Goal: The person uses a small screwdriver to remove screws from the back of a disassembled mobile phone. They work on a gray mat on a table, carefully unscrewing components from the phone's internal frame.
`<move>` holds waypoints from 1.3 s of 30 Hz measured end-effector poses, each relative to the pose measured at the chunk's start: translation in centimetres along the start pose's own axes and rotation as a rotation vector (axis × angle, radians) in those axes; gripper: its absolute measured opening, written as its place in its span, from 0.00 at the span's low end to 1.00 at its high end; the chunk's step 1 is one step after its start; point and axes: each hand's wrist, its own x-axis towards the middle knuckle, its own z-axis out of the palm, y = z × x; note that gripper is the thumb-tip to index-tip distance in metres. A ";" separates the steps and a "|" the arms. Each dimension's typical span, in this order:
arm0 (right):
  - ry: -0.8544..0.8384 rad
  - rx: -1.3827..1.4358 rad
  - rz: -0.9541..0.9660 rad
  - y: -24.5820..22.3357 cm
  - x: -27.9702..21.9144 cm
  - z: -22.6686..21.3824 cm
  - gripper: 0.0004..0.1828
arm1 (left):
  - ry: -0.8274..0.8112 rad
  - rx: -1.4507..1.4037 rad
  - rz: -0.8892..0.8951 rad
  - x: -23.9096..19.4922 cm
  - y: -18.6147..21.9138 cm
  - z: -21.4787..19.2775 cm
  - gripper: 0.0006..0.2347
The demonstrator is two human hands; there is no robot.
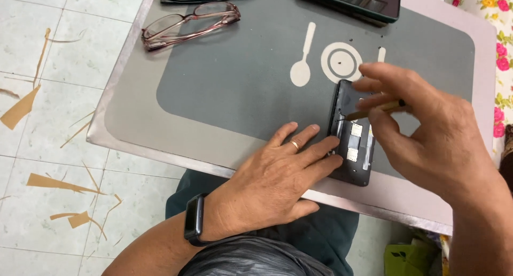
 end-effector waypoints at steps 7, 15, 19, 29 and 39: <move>0.070 -0.258 -0.036 1.6 -0.1 0.5 0.24 | 0.022 0.009 0.007 -0.2 -0.2 0.1 0.38; 0.055 -0.296 -0.022 1.4 0.4 0.9 0.26 | 0.028 0.014 0.021 -0.1 -0.2 -0.2 0.37; -0.045 -0.184 -0.021 1.1 0.8 0.6 0.32 | 0.029 0.027 0.026 -0.1 -0.3 -0.4 0.36; 0.090 -0.333 -0.065 1.7 0.3 0.9 0.18 | 0.036 -0.056 0.030 -0.2 -0.4 -0.3 0.31; -0.031 -0.077 0.024 -0.9 0.9 0.1 0.32 | 0.057 -0.066 0.028 -0.3 -0.4 -0.1 0.30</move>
